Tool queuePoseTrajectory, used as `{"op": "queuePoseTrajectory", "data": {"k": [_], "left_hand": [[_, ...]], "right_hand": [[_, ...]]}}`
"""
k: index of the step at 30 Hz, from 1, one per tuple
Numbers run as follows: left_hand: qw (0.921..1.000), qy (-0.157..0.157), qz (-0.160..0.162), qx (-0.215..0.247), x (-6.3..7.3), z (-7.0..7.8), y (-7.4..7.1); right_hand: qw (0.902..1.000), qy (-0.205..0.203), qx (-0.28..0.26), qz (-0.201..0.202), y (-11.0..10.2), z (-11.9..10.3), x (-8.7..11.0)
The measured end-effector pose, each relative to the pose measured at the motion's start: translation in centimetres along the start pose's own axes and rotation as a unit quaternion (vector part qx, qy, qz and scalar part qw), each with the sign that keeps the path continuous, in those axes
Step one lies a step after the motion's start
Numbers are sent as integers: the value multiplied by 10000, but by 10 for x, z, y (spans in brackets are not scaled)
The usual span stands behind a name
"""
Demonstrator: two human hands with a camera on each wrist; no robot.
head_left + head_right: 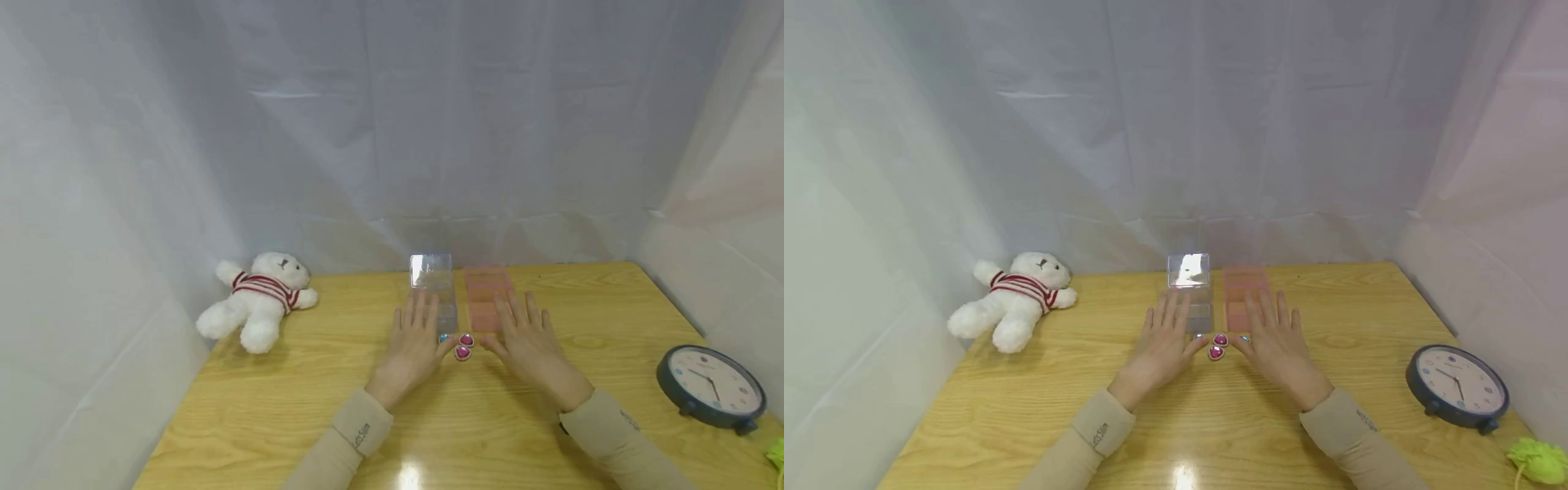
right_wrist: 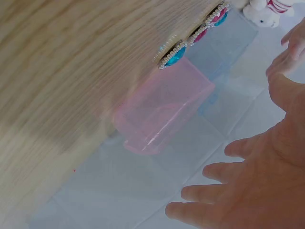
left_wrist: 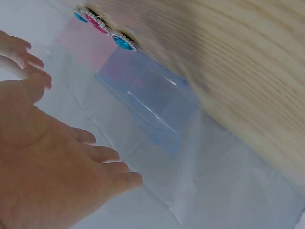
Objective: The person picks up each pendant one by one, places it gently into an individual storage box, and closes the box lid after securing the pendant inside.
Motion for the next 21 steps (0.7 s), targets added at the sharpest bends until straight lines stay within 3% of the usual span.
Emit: {"op": "queuePoseTrajectory", "data": {"k": [5, 12, 21], "left_hand": [[9999, 110, 44, -8, 0, 1, -3], [9982, 12, 77, 588, -8, -9, -13], [9938, -180, 79, 1096, -19, -28, -20]], "right_hand": [[10000, -47, -13, 53, -1, 2, -2], [9972, -114, 46, 743, -9, 10, -5], [9976, -184, 99, 660, -1, 13, 3]]}}
Point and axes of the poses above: each hand's wrist, its own x-axis away from the middle knuckle, its own y-axis out of the palm, z = x × y, the point moved 10 cm from there along -x, towards the middle knuckle, and after that the axes turned 13 degrees about x, right-handed, at the moved point
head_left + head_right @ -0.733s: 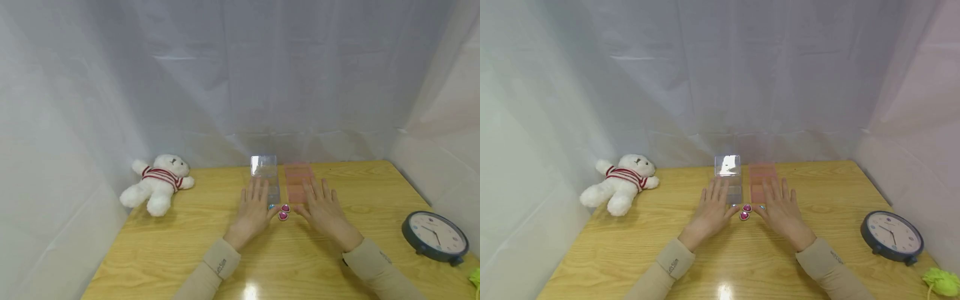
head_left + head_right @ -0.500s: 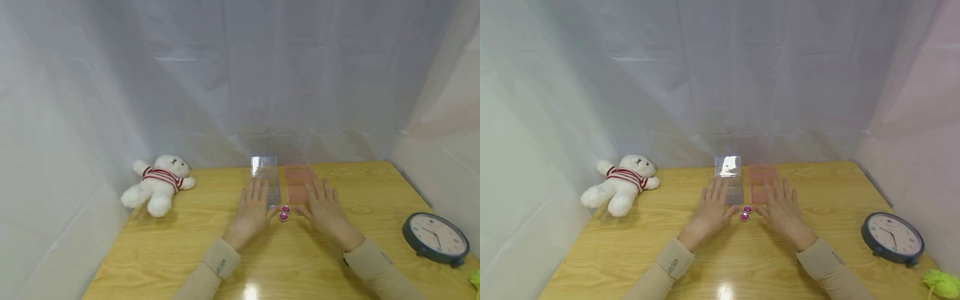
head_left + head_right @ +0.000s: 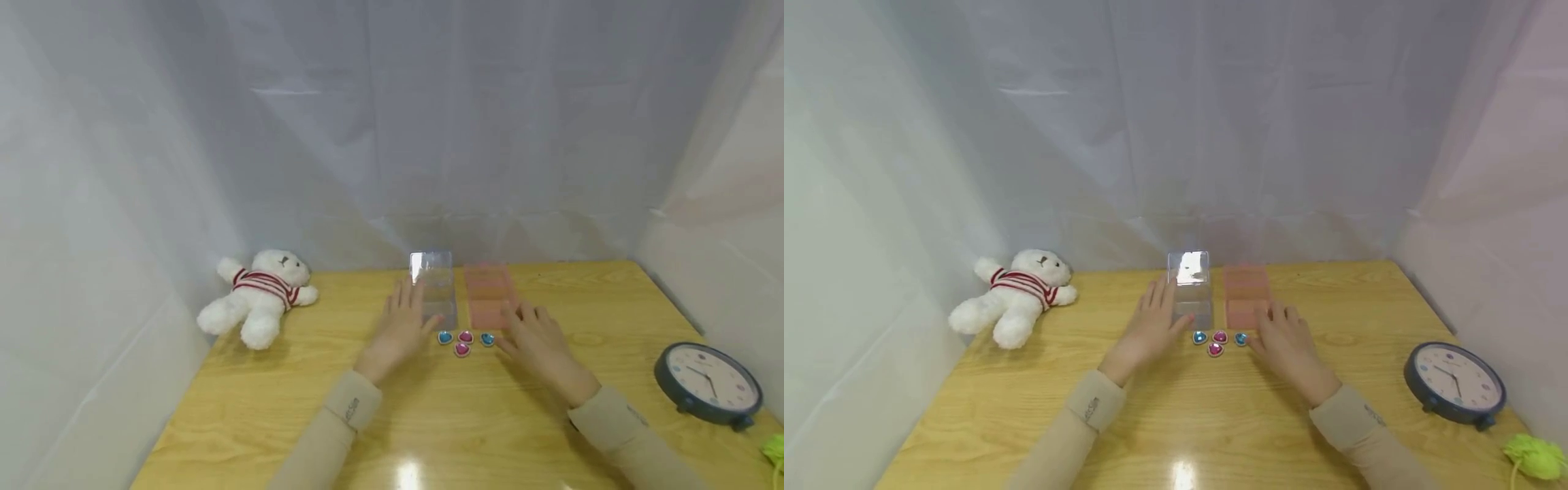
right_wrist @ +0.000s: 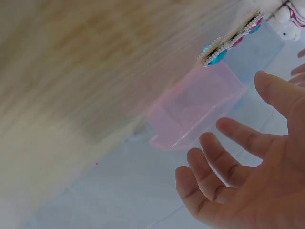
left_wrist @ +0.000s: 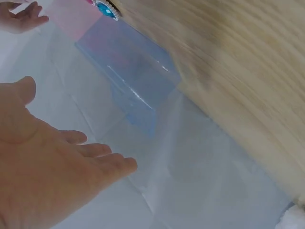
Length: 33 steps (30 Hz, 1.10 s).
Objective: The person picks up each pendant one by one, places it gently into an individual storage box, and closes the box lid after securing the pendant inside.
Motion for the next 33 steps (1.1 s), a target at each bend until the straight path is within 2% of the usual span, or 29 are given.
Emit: {"op": "queuePoseTrajectory", "data": {"k": [4, 7, 11, 16, 21, 24, 27, 29, 33], "left_hand": [[10000, 34, 11, 87, -7, -6, -3], [9996, -52, 8, 261, -12, -15, -4], [9944, -192, 80, 1032, -22, -27, -8], [9746, -387, 198, 2196, -31, -42, -12], [9582, -937, 217, 2695, -38, -62, -10], [9502, -1077, 218, 2918, -43, -69, -9], [9381, -1219, 160, 3238, -48, -74, -6], [9267, -1361, 114, 3501, -49, -77, -4], [8963, -1674, 21, 4107, -49, -84, 4]], "right_hand": [[9994, -122, 272, 145, -2, -1, -2], [9983, -213, 533, 130, -3, -4, -6], [9967, -317, 628, -397, 4, -9, -11], [9921, -374, 183, -1180, 20, -17, -17], [9887, -431, 307, -1403, 33, -21, -21], [9869, -415, 383, -1509, 38, -21, -22], [9866, -424, 457, -1511, 40, -22, -22], [9866, -450, 521, -1479, 41, -23, -22], [9863, -480, 659, -1433, 42, -25, -23]]}}
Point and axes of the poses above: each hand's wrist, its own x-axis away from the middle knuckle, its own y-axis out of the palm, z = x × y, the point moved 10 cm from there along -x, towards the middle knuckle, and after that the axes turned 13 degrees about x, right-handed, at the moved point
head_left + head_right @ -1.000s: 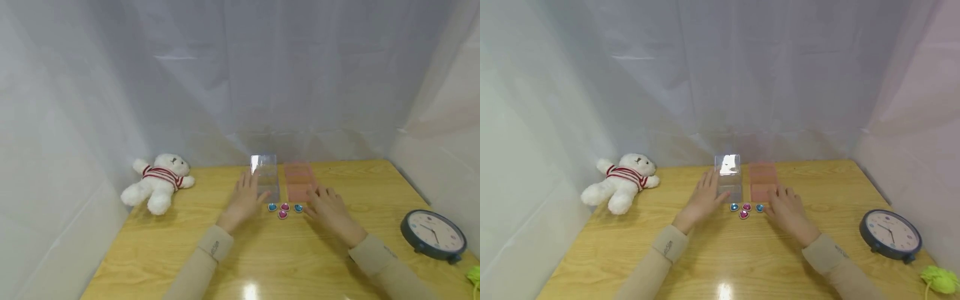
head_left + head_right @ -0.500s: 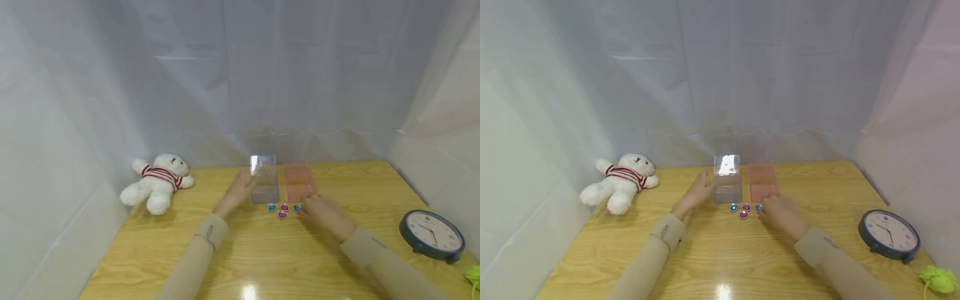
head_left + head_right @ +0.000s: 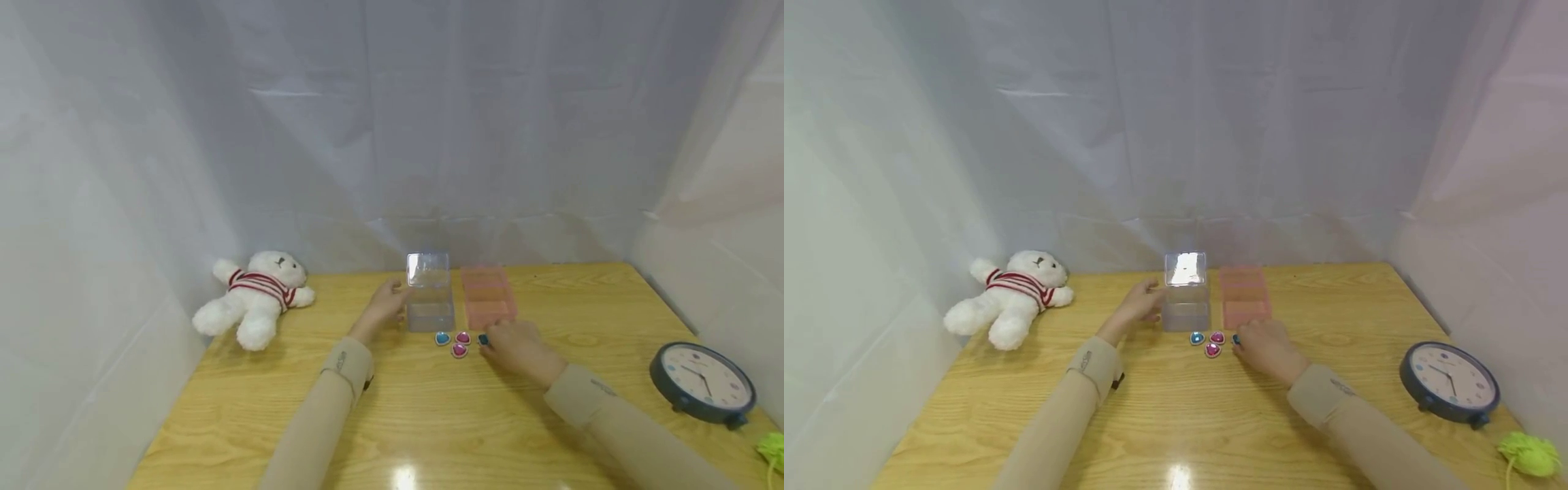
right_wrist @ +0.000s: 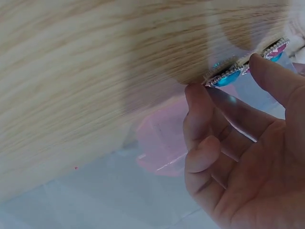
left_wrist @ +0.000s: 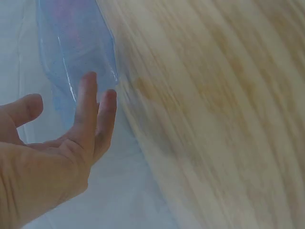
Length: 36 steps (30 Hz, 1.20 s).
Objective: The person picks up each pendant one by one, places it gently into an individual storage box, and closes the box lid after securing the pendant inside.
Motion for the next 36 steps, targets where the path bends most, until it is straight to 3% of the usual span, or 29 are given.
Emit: {"op": "queuePoseTrajectory", "data": {"k": [3, 9, 18, 27, 36], "left_hand": [[9992, -159, -93, 344, 2, -3, 1], [9976, -197, -295, 602, 5, -3, 2], [9977, -200, -361, 530, 3, -4, 3], [9979, -199, -342, 512, 1, -5, 5], [9992, -111, -256, 286, 1, -4, 4]], "right_hand": [[9999, -22, 101, 35, 0, -1, -1], [9987, -186, 325, 345, -4, -5, -1], [9974, -244, 254, 634, -8, -7, -2], [9964, -337, -314, 713, -10, -5, -2], [9850, -683, -1165, 1071, -24, -6, 1]]}}
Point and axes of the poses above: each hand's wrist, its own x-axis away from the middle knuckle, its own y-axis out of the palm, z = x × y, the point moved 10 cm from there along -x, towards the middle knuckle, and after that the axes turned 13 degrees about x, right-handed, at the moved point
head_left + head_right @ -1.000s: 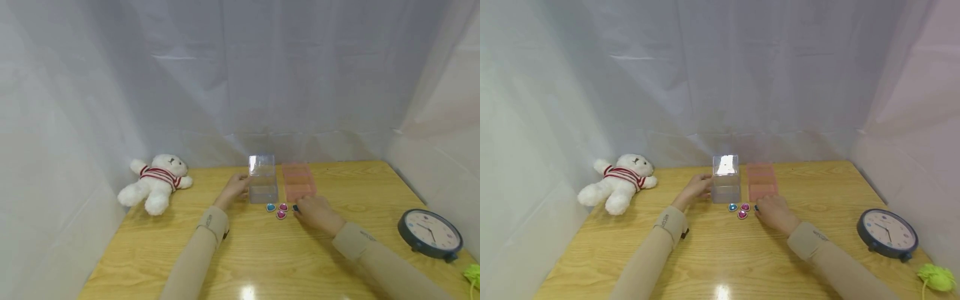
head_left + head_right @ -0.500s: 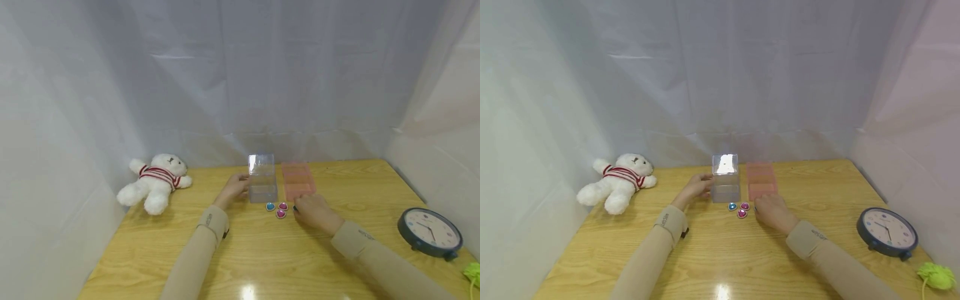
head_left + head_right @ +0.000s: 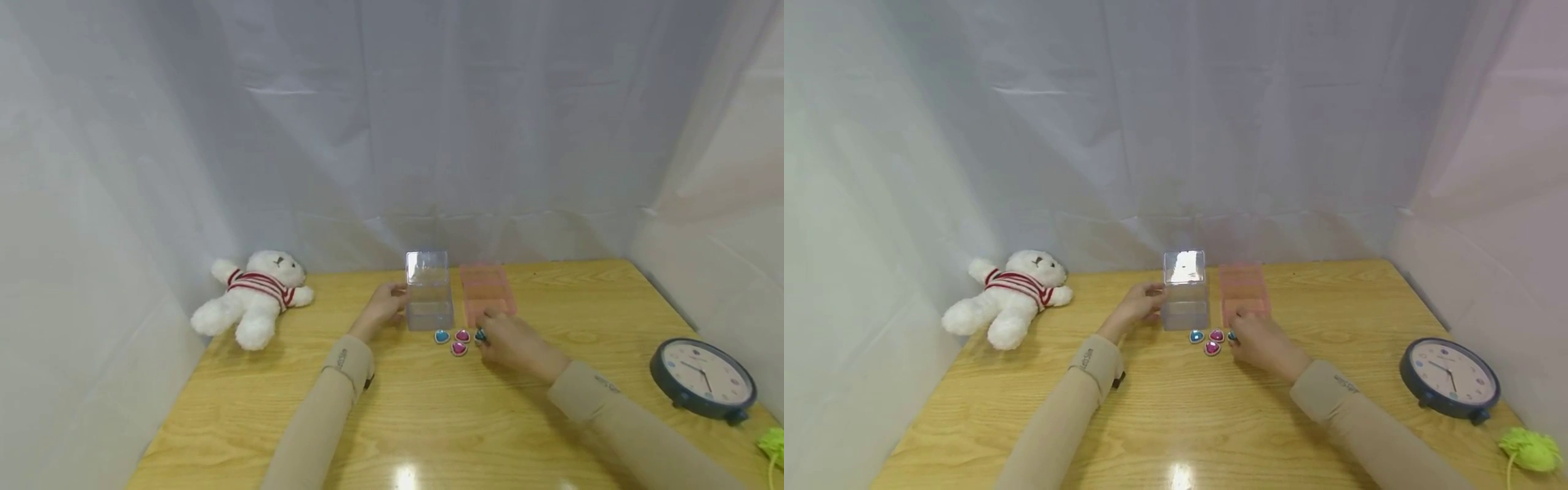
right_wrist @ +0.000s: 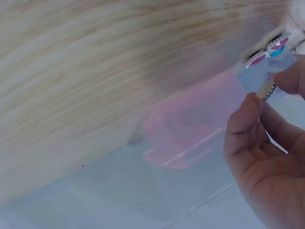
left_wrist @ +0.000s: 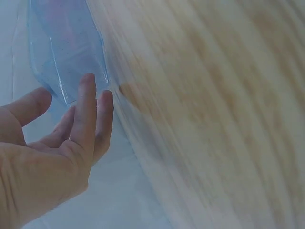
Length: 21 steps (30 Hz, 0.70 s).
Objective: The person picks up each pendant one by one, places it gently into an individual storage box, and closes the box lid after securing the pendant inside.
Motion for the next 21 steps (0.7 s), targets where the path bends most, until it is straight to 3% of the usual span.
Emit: {"op": "queuePoseTrajectory", "data": {"k": [4, 7, 10, 14, 16, 21], "left_hand": [[10000, -7, 75, -16, -1, 0, 0], [9999, -34, 115, 6, -2, 0, 0], [9997, -119, 157, 106, -2, 0, -1], [9991, -232, 224, 264, -2, 0, -2], [9989, -276, 233, 315, -2, 1, -1], [9985, -310, 174, 416, 0, 1, 1]], "right_hand": [[9990, 28, -319, 306, -13, 3, -6], [9947, -173, -634, 788, -26, 3, -14], [9832, -624, -992, 1400, -42, -1, -22], [9689, -906, -1137, 2004, -57, -6, -28], [9690, -837, -1077, 2060, -60, -7, -32], [9796, -490, -1020, 1662, -57, -7, -46]]}}
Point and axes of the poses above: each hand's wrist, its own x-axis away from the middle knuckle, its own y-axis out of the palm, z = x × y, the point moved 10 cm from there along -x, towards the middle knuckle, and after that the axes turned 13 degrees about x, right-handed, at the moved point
